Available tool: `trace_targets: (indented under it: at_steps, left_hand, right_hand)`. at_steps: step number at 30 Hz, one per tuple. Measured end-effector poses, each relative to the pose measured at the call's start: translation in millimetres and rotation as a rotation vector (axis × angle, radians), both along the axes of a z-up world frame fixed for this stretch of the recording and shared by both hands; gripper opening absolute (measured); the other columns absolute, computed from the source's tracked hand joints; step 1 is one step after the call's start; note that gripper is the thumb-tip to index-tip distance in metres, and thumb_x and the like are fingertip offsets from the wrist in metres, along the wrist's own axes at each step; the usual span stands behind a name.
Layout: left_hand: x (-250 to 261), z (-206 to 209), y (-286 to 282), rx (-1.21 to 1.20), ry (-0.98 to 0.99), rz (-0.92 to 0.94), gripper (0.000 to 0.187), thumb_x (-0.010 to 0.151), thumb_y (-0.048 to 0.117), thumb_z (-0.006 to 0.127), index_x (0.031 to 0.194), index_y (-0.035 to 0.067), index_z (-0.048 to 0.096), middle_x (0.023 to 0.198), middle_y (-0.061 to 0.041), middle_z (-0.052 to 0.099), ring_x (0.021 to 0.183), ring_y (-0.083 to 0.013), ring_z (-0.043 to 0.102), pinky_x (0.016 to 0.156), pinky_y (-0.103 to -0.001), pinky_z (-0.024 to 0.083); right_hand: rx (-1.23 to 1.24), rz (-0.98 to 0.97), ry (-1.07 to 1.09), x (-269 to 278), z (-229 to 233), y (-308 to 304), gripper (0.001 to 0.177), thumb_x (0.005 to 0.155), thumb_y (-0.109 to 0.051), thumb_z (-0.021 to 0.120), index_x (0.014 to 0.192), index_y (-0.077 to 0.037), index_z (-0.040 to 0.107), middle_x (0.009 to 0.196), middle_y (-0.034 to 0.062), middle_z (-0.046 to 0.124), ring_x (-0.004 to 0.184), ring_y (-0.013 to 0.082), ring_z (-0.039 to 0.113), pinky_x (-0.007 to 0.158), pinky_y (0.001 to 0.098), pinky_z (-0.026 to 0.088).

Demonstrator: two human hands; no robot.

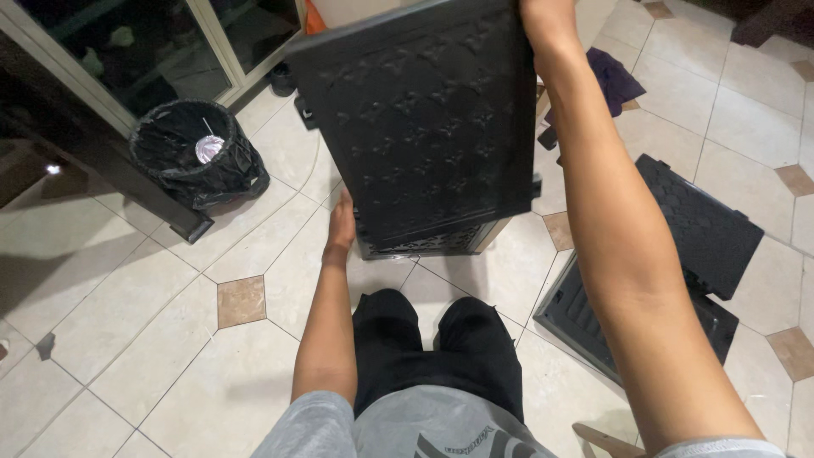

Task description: The person assembles a stack of black plastic crates by hand, inserting beige drawer inserts and securing the lids. They repeatedly open and close the drawers and lids to check fit, then stack the assembled units on the floor.

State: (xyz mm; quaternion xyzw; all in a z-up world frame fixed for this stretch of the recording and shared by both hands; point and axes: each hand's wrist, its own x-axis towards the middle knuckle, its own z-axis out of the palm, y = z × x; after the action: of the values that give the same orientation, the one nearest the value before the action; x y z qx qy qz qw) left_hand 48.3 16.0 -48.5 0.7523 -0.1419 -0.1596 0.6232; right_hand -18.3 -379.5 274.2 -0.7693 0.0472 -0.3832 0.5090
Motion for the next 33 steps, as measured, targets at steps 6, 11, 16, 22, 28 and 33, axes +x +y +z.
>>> trace_targets:
  at_steps: [6,11,16,22,28,33]
  left_hand:
    - [2,12,16,-0.407,0.285,-0.229,0.119,0.077,0.091,0.01,0.16,0.009,0.036,0.158,-0.009,0.046,0.144,-0.0241,0.041,0.117,-0.037,0.025]
    - [3,27,31,-0.513,0.273,-0.369,0.12,0.081,0.093,0.021,0.159,0.002,0.037,0.156,-0.014,0.049,0.142,-0.0279,0.045,0.117,-0.041,0.032]
    - [-1,47,43,-0.579,0.272,-0.533,0.094,0.093,0.06,0.059,0.159,0.001,0.03,0.146,-0.015,0.058,0.133,-0.025,0.054,0.115,-0.039,0.037]
    - [-15,86,37,-0.515,0.248,-0.445,0.067,0.094,0.019,0.074,0.148,0.005,0.036,0.123,-0.017,0.068,0.11,-0.0196,0.067,0.094,-0.034,0.054]
    - [-25,109,42,-0.61,0.237,-0.366,0.054,0.097,0.013,0.072,0.141,0.006,0.041,0.118,-0.016,0.07,0.102,-0.0174,0.07,0.088,-0.031,0.058]
    - [-21,120,40,-0.657,0.216,-0.289,0.051,0.097,0.014,0.069,0.139,0.005,0.04,0.114,-0.012,0.071,0.095,-0.017,0.071,0.08,-0.031,0.06]
  right_hand:
    - [0.431,-0.122,0.227,-43,-29,29,0.057,0.091,-0.057,0.06,0.098,-0.001,0.069,0.086,0.0092,0.068,0.077,0.0204,0.068,0.066,0.0396,0.057]
    - [0.668,-0.093,0.228,-46,-76,23,0.05,0.086,-0.052,0.063,0.103,-0.004,0.068,0.089,0.0091,0.07,0.077,0.0206,0.069,0.066,0.0377,0.058]
    - [0.726,-0.18,0.34,-48,-114,14,0.058,0.084,-0.049,0.063,0.105,0.004,0.067,0.095,0.0153,0.074,0.079,0.0229,0.075,0.07,0.0372,0.062]
    - [0.767,-0.165,0.448,-52,-118,23,0.065,0.085,-0.055,0.064,0.11,0.004,0.068,0.097,0.0154,0.074,0.082,0.0241,0.074,0.073,0.0397,0.062]
    - [0.58,0.101,0.329,-77,-102,40,0.049,0.099,-0.053,0.067,0.123,-0.011,0.066,0.109,0.005,0.066,0.103,0.0181,0.063,0.088,0.0351,0.053]
    - [0.578,0.046,0.507,-114,-122,76,0.04,0.097,-0.048,0.058,0.124,-0.018,0.056,0.104,-0.0054,0.06,0.09,0.0104,0.057,0.075,0.0328,0.048]
